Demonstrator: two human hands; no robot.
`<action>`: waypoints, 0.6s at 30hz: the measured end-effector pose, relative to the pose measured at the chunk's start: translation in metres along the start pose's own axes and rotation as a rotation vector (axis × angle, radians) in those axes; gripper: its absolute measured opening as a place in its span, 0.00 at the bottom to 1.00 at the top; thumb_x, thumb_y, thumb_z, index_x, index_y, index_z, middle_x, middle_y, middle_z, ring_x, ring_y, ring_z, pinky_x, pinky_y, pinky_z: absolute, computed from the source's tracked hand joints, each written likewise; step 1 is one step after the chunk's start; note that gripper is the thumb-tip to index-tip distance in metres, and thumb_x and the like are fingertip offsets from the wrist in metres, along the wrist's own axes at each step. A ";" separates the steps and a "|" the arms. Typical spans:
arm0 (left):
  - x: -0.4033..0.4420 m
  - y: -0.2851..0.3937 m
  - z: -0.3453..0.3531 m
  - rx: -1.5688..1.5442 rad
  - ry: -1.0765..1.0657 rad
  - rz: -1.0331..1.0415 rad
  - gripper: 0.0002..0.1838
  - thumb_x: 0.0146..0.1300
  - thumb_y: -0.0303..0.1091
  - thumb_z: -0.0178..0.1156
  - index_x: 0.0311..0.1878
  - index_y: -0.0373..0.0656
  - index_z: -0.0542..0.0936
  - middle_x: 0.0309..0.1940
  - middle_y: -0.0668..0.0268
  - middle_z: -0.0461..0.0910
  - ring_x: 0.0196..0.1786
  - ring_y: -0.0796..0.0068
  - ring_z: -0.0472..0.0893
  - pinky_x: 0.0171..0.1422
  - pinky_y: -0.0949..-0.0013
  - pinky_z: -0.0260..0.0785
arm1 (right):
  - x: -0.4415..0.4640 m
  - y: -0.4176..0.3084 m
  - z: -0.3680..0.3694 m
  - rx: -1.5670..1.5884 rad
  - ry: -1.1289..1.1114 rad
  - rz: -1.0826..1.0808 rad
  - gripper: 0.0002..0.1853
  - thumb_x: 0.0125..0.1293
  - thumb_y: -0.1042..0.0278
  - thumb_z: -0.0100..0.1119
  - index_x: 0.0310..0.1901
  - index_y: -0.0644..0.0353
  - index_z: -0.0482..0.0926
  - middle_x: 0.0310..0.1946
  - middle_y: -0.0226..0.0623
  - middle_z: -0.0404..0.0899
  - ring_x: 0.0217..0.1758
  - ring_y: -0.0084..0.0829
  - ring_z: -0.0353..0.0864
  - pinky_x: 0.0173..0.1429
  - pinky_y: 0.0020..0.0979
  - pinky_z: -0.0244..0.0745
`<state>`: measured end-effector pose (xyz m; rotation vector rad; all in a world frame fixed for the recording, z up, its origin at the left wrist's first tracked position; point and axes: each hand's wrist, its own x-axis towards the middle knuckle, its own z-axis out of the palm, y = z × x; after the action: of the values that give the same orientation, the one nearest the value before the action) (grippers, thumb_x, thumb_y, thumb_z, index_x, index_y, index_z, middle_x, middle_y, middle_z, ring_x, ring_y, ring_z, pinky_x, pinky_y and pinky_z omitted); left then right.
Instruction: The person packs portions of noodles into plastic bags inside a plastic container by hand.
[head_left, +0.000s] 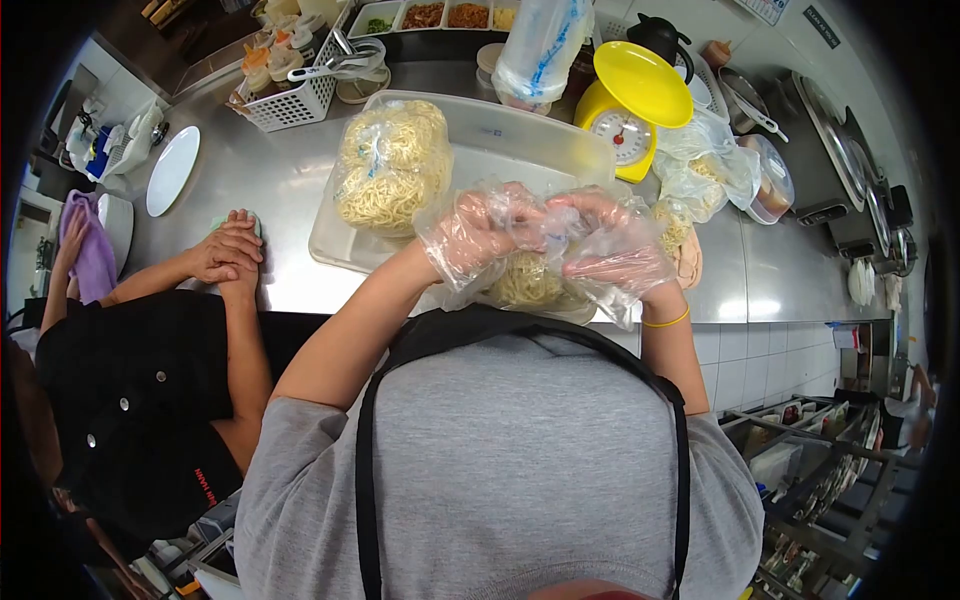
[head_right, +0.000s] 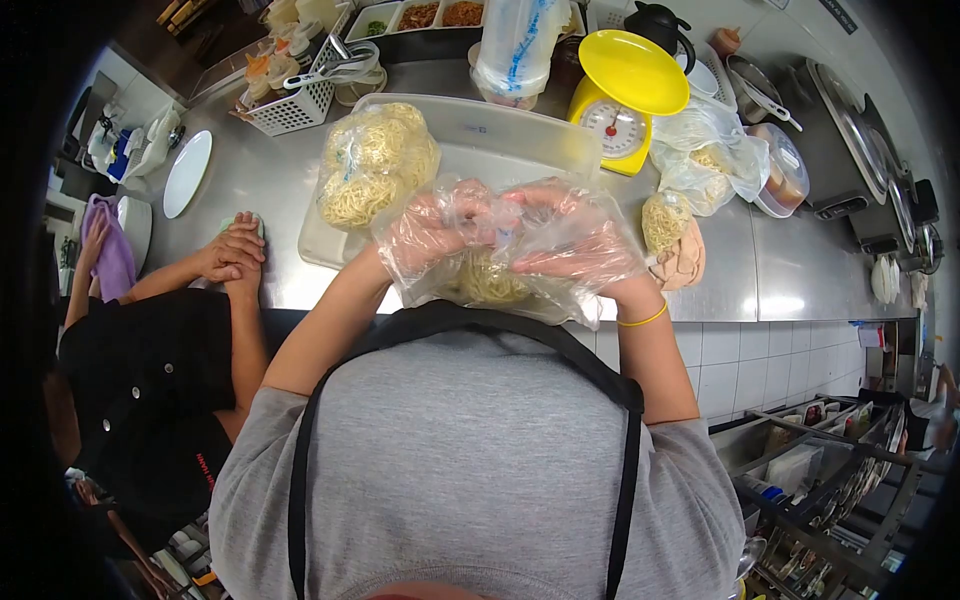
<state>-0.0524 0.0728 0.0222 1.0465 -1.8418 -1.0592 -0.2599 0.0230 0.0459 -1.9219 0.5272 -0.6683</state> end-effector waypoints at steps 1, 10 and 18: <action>-0.001 0.000 0.003 -0.084 0.055 -0.029 0.14 0.52 0.31 0.61 0.42 0.42 0.72 0.34 0.68 0.75 0.38 0.78 0.73 0.45 0.72 0.65 | 0.000 -0.002 0.004 -0.087 0.044 -0.055 0.29 0.38 0.69 0.73 0.47 0.59 0.75 0.43 0.35 0.75 0.47 0.29 0.73 0.52 0.29 0.68; 0.005 0.001 0.010 -0.267 0.225 -0.161 0.21 0.42 0.32 0.69 0.32 0.46 0.64 0.30 0.72 0.68 0.36 0.82 0.70 0.41 0.76 0.65 | -0.001 0.001 0.020 -0.246 0.138 -0.178 0.25 0.41 0.70 0.68 0.46 0.57 0.76 0.39 0.36 0.77 0.43 0.31 0.75 0.48 0.31 0.71; 0.012 0.008 -0.017 -0.476 -0.003 -0.431 0.20 0.55 0.48 0.60 0.43 0.45 0.68 0.34 0.69 0.70 0.39 0.78 0.72 0.45 0.75 0.65 | -0.002 0.013 0.020 1.024 0.278 0.307 0.12 0.51 0.76 0.59 0.39 0.64 0.78 0.37 0.35 0.78 0.38 0.24 0.76 0.44 0.24 0.71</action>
<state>-0.0441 0.0596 0.0384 1.1630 -1.2869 -1.6512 -0.2491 0.0323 0.0266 -0.7792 0.4950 -0.7951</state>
